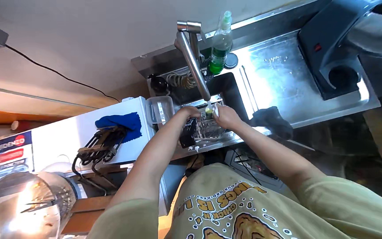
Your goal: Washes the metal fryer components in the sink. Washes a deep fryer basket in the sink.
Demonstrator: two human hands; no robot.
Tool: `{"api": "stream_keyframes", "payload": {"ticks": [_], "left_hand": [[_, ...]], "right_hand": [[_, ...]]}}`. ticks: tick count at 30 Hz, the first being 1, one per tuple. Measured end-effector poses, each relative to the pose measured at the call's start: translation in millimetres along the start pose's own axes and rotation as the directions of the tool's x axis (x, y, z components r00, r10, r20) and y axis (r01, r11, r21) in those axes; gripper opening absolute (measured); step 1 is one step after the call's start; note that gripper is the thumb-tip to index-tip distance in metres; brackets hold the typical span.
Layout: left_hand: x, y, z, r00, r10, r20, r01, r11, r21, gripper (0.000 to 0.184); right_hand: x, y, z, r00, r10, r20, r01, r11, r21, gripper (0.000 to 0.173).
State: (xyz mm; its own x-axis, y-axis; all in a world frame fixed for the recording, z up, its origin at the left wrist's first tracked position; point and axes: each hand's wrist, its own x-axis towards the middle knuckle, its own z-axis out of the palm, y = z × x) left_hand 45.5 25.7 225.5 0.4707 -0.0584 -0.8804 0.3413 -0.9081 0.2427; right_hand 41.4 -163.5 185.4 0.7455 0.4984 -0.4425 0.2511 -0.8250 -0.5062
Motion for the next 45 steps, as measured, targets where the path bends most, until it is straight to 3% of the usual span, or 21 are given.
{"api": "stream_keyframes", "payload": {"ticks": [4, 7, 9, 13, 15, 18, 21, 26, 30, 35, 41, 45], "left_hand": [[-4.5, 5.0, -0.7, 1.000, 0.007, 0.006, -0.008, 0.997, 0.071, 0.042], [-10.3, 6.4, 2.7, 1.000, -0.021, -0.019, 0.022, 0.997, 0.069, 0.039], [-12.2, 8.1, 6.0, 0.999, -0.001, -0.033, 0.006, 0.986, 0.164, 0.039], [-19.6, 11.2, 10.2, 0.982, 0.184, 0.032, -0.172, 0.829, 0.533, 0.034], [-23.8, 12.5, 11.8, 0.976, 0.214, 0.043, -0.200, 0.794, 0.574, 0.039], [-24.6, 12.8, 14.1, 0.987, 0.160, -0.016, -0.133, 0.871, 0.473, 0.049], [-22.4, 4.7, 6.8, 0.989, 0.132, 0.059, -0.145, 0.880, 0.453, 0.060], [-15.7, 5.5, -4.4, 0.977, 0.136, 0.167, -0.202, 0.851, 0.485, 0.054], [-23.4, -0.7, 1.3, 0.985, 0.145, 0.091, -0.169, 0.911, 0.376, 0.048], [-32.9, -4.4, 20.9, 0.981, 0.172, -0.085, -0.129, 0.919, 0.372, 0.058], [-33.6, -0.4, 32.7, 0.988, 0.141, -0.063, -0.112, 0.934, 0.339, 0.056], [-29.3, -6.6, 35.7, 0.991, 0.124, -0.046, -0.113, 0.976, 0.185, 0.062]], "right_hand": [[0.8, 6.2, 10.8, 0.982, -0.185, 0.030, 0.184, 0.982, 0.041, 0.060], [10.5, 9.6, 0.8, 0.938, -0.276, 0.211, 0.278, 0.960, 0.024, 0.047], [12.5, 7.9, -9.4, 0.905, -0.309, 0.291, 0.330, 0.944, -0.023, 0.037], [16.2, 24.1, -17.2, 0.883, -0.333, 0.329, 0.373, 0.926, -0.064, 0.034], [19.5, 30.7, -16.4, 0.872, -0.372, 0.319, 0.402, 0.915, -0.032, 0.032], [21.2, 29.9, -13.9, 0.856, -0.412, 0.312, 0.436, 0.900, -0.009, 0.027], [18.9, 31.5, -10.8, 0.840, -0.459, 0.288, 0.470, 0.882, 0.033, 0.026], [11.2, 34.7, -7.0, 0.840, -0.492, 0.229, 0.494, 0.868, 0.051, 0.023], [-0.1, 34.4, 1.3, 0.848, -0.499, 0.178, 0.507, 0.862, 0.004, 0.019], [-18.2, 33.3, 9.0, 0.843, -0.533, 0.075, 0.537, 0.842, -0.057, 0.023], [-26.0, 33.8, 14.4, 0.821, -0.570, 0.019, 0.570, 0.819, -0.060, 0.019], [-29.9, 32.2, 17.2, 0.821, -0.571, -0.001, 0.570, 0.819, -0.064, 0.017]]}}
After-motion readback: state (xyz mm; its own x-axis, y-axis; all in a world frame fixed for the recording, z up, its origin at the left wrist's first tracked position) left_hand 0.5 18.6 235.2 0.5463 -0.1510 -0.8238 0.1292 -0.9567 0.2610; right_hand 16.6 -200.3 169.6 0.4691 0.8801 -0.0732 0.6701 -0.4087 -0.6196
